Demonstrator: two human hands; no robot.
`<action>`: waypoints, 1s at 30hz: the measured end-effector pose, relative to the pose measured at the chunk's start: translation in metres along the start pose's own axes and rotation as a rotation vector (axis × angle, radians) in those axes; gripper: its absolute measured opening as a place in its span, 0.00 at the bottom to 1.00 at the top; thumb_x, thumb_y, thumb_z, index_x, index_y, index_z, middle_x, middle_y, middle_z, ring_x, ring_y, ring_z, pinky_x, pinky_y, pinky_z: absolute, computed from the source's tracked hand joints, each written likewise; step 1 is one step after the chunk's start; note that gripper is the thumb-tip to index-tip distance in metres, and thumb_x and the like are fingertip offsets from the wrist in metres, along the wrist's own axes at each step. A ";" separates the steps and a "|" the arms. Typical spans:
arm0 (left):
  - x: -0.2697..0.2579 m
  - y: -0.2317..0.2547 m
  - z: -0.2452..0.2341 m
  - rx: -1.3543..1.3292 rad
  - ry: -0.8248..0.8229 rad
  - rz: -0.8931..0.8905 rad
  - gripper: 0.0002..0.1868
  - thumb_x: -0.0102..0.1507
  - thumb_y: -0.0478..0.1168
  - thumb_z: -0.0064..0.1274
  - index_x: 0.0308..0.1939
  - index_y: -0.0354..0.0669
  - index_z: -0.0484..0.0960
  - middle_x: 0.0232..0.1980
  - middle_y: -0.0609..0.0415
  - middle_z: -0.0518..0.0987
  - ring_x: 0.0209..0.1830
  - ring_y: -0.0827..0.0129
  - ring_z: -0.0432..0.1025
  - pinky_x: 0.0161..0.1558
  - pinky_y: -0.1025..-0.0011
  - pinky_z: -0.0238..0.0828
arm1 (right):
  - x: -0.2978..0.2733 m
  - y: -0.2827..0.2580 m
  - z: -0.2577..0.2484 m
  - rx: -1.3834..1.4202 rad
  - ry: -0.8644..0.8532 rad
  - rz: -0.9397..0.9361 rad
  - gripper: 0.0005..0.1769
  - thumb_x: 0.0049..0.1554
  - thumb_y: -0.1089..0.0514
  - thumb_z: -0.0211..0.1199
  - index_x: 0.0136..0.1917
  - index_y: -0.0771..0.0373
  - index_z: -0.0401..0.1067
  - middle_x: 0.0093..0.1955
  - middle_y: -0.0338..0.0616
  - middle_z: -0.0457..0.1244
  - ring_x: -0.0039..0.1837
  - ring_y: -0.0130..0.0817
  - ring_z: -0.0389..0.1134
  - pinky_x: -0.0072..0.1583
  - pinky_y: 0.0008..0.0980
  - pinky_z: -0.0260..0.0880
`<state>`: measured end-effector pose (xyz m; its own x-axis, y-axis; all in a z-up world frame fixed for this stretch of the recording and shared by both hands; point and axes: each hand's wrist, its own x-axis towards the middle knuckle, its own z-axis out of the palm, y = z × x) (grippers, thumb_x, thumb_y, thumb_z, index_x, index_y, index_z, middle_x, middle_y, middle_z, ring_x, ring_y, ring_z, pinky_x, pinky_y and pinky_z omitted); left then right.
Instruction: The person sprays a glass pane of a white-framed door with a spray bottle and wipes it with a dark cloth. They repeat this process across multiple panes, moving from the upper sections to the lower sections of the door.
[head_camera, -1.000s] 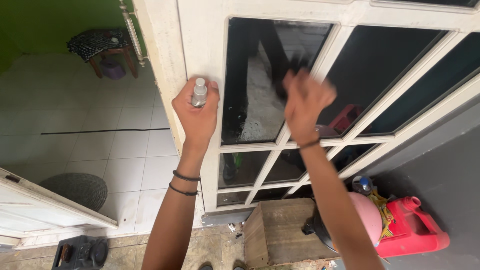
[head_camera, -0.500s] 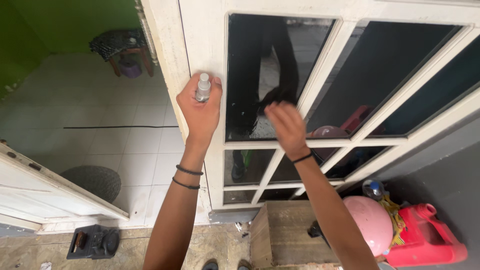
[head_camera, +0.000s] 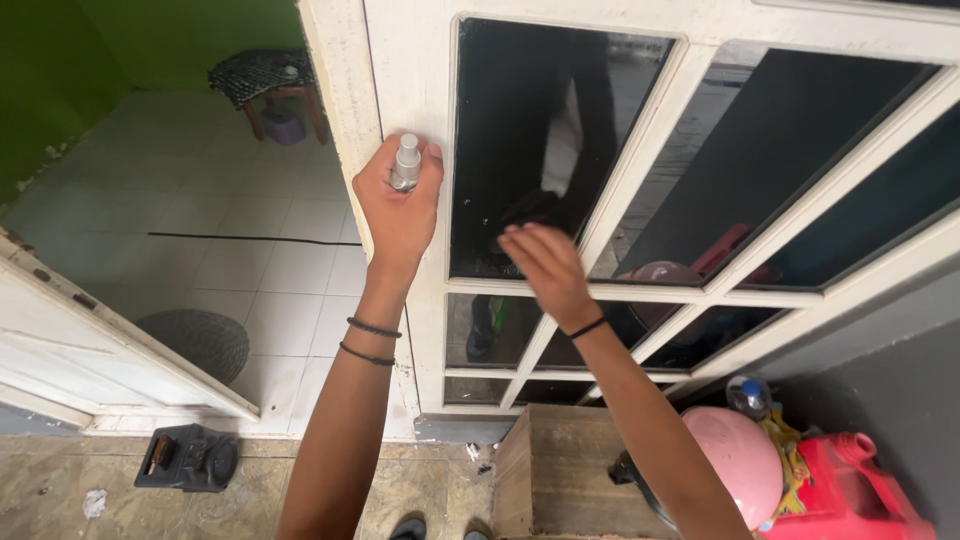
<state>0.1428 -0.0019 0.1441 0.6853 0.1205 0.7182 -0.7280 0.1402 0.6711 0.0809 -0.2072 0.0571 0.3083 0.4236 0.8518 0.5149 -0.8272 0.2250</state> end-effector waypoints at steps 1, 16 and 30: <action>0.000 0.000 0.000 -0.003 0.005 -0.013 0.10 0.69 0.34 0.56 0.33 0.37 0.76 0.26 0.65 0.69 0.28 0.85 0.59 0.30 0.79 0.56 | 0.003 0.009 -0.005 -0.028 0.080 -0.027 0.10 0.62 0.67 0.67 0.57 0.67 0.78 0.61 0.45 0.66 0.65 0.41 0.66 0.68 0.43 0.70; -0.002 -0.006 0.007 0.086 0.058 0.078 0.07 0.68 0.36 0.56 0.37 0.35 0.80 0.27 0.63 0.74 0.27 0.85 0.64 0.29 0.79 0.62 | -0.016 0.020 0.002 0.053 -0.048 -0.107 0.16 0.58 0.67 0.69 0.60 0.68 0.78 0.62 0.46 0.68 0.69 0.43 0.65 0.70 0.41 0.66; 0.000 -0.008 0.004 0.078 0.038 0.088 0.07 0.68 0.35 0.57 0.37 0.35 0.81 0.25 0.63 0.73 0.26 0.85 0.65 0.28 0.80 0.62 | 0.018 -0.002 0.017 0.093 0.002 -0.127 0.13 0.62 0.63 0.63 0.60 0.67 0.76 0.62 0.45 0.66 0.67 0.41 0.66 0.67 0.42 0.67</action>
<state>0.1483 -0.0072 0.1398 0.6179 0.1666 0.7684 -0.7837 0.0504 0.6192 0.0988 -0.1915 0.0634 0.2348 0.5217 0.8202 0.6214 -0.7294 0.2861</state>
